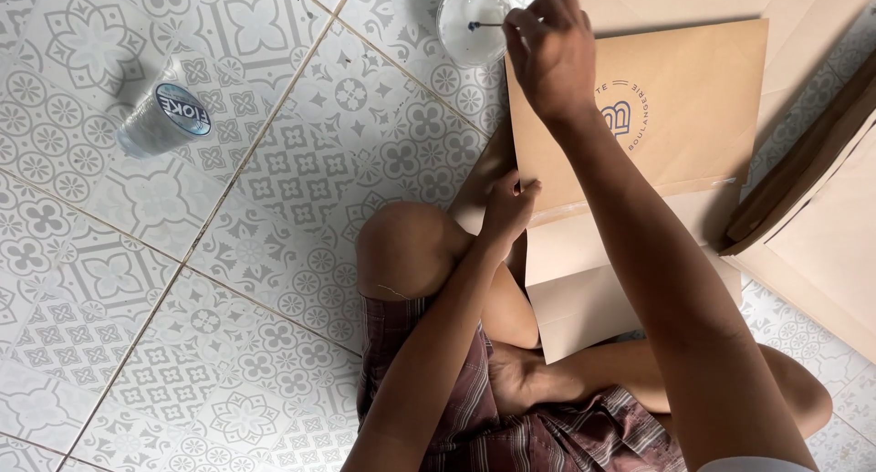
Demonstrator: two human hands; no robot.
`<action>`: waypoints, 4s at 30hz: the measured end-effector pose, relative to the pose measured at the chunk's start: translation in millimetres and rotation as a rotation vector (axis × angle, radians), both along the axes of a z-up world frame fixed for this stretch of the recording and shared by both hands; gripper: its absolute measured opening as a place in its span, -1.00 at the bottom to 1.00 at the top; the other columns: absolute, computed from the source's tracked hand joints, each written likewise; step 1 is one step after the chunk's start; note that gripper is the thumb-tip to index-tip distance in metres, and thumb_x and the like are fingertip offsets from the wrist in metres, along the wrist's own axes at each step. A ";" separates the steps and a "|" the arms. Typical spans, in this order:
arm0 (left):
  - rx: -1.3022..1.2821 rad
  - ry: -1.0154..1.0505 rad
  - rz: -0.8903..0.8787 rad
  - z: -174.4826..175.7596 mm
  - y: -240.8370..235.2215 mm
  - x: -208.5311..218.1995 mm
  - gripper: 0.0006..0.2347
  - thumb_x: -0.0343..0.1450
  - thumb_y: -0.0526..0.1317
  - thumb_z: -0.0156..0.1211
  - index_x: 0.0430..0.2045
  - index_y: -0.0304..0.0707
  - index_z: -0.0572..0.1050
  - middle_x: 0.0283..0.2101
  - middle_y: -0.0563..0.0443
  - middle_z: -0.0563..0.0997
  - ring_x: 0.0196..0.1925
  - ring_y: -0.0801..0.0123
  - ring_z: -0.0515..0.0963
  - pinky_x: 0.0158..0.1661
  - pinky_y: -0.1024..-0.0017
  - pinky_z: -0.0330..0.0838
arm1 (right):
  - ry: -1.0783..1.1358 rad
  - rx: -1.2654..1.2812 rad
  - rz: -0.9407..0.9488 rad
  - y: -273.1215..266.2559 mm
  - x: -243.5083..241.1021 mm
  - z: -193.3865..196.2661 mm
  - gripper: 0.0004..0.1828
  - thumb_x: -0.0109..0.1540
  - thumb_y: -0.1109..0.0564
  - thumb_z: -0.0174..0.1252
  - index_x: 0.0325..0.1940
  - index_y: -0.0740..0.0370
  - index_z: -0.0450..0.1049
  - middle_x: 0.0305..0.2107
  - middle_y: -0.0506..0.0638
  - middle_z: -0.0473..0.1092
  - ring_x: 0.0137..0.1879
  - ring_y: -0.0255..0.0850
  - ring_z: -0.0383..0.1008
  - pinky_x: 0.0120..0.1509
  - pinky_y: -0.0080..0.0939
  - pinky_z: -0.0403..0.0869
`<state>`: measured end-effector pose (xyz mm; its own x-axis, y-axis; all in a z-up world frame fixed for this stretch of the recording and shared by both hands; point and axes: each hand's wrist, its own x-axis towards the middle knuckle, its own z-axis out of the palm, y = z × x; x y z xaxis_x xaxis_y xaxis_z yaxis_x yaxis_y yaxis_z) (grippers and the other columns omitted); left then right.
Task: The person sits on the floor and uses a small brush to apply white glue along the edge of a flat cardboard piece. After applying the adhesive, they press the glued flap down firmly with their hands to secure it.
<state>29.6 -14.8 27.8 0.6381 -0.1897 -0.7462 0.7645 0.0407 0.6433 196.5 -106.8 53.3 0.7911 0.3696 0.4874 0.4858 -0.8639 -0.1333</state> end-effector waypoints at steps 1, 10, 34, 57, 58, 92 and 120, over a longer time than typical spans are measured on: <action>-0.002 0.000 -0.001 1.5 0.1 -0.7 -0.91 0.38 -0.19 0.02 -0.50 -0.15 0.40 -0.44 0.18 0.42 -0.33 0.49 0.35 -0.25 0.47 0.21 | 0.000 -0.002 -0.001 -2.2 -6.3 3.9 -0.93 0.34 0.19 0.33 -0.21 0.22 0.58 -0.35 0.00 0.37 -0.24 -0.03 0.30 -0.29 -0.07 0.35; -0.034 0.104 -0.050 -4.8 -0.9 -0.4 -0.90 0.42 -0.15 0.02 -0.37 -0.14 0.40 -0.39 0.11 0.33 -0.43 0.41 0.37 -0.50 0.40 0.25 | 0.712 1.144 -0.434 -24.4 -84.8 61.5 -0.85 0.30 0.07 0.34 -0.13 0.18 0.62 -0.27 -0.19 0.54 -0.19 -0.48 0.39 -0.03 -0.49 0.42; 0.041 -0.064 -0.006 9.6 4.7 -9.8 -0.60 0.44 -0.10 0.23 0.18 -0.02 0.38 0.11 -0.13 0.40 0.16 -0.06 0.46 -0.03 -0.12 0.48 | 0.161 0.695 -0.884 -246.2 -322.4 -12.1 -0.93 0.29 0.20 0.39 -0.19 0.25 0.69 -0.50 0.01 0.39 -0.38 -0.29 0.39 -0.26 -0.26 0.44; -0.007 -0.103 0.024 1.7 8.7 -9.1 -0.64 0.40 -0.09 0.30 0.10 0.07 0.46 -0.08 -0.05 0.51 -0.01 -0.01 0.60 -0.08 -0.10 0.55 | 0.079 0.346 -0.716 -224.8 -301.1 -21.8 -0.96 0.24 0.29 0.37 -0.24 0.25 0.65 -0.48 0.01 0.39 -0.30 -0.09 0.47 -0.24 -0.17 0.50; -0.007 -0.102 0.026 -1.5 9.2 -8.4 -0.64 0.40 -0.09 0.30 0.10 0.07 0.46 -0.08 -0.05 0.51 -0.01 -0.01 0.60 -0.08 -0.10 0.55 | 0.080 0.346 -0.713 -223.2 -300.6 -21.4 -0.96 0.24 0.29 0.37 -0.24 0.25 0.65 -0.48 0.01 0.39 -0.30 -0.09 0.47 -0.24 -0.17 0.50; 0.034 -0.126 0.001 -9.9 12.5 -10.5 -0.65 0.39 -0.07 0.31 0.05 0.06 0.47 -0.13 0.02 0.45 -0.06 0.08 0.53 -0.14 0.00 0.50 | 0.106 0.551 -0.764 -280.2 -305.9 -88.7 -0.89 0.30 0.25 0.28 -0.26 0.34 0.68 -0.51 0.23 0.48 -0.42 0.05 0.57 -0.39 -0.06 0.49; 0.030 -0.130 -0.001 -2.2 10.0 -10.8 -0.67 0.41 -0.08 0.28 0.06 0.01 0.46 -0.12 0.00 0.44 -0.02 0.10 0.51 -0.14 -0.07 0.51 | 0.286 0.423 -0.506 -189.5 -303.8 -52.0 -0.88 0.31 0.31 0.21 -0.30 0.33 0.61 -0.61 0.06 0.38 -0.53 -0.16 0.44 -0.44 -0.25 0.41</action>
<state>18.8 -4.8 25.6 0.7295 -0.1694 -0.6627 0.6748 0.0198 0.7378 -107.4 -296.4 1.2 0.9337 -0.2510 0.2555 -0.0649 -0.8201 -0.5685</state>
